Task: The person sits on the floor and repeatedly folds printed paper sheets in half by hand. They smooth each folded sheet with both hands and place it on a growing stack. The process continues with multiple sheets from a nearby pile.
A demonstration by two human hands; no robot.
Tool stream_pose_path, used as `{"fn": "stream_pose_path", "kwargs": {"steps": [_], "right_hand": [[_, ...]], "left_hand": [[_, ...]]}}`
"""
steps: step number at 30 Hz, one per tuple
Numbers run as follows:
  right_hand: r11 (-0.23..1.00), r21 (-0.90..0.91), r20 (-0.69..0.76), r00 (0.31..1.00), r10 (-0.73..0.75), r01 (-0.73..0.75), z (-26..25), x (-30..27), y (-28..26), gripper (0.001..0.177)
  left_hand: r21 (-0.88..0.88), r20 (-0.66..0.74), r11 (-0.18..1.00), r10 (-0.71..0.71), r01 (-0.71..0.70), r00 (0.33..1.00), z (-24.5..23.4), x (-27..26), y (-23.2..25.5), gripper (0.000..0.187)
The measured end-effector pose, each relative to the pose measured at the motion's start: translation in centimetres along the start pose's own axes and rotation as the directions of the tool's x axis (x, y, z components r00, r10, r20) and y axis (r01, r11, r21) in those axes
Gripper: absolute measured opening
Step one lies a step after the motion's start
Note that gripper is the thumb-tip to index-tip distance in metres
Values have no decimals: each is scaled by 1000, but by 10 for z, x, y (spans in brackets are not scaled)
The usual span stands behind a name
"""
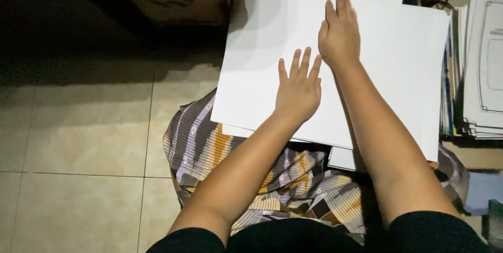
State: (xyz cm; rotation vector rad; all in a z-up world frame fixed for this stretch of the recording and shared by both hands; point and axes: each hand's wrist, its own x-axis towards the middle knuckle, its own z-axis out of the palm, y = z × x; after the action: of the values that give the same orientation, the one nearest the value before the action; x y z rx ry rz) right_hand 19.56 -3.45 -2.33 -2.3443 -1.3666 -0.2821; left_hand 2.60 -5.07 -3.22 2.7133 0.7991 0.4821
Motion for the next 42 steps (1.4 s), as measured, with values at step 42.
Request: {"fn": "stream_pose_path", "kwargs": {"steps": [42], "right_hand": [[990, 6, 457, 881, 123, -141, -69, -79, -32, 56]], "left_hand": [[-54, 271, 991, -105, 124, 957, -53, 3, 10, 52]]}}
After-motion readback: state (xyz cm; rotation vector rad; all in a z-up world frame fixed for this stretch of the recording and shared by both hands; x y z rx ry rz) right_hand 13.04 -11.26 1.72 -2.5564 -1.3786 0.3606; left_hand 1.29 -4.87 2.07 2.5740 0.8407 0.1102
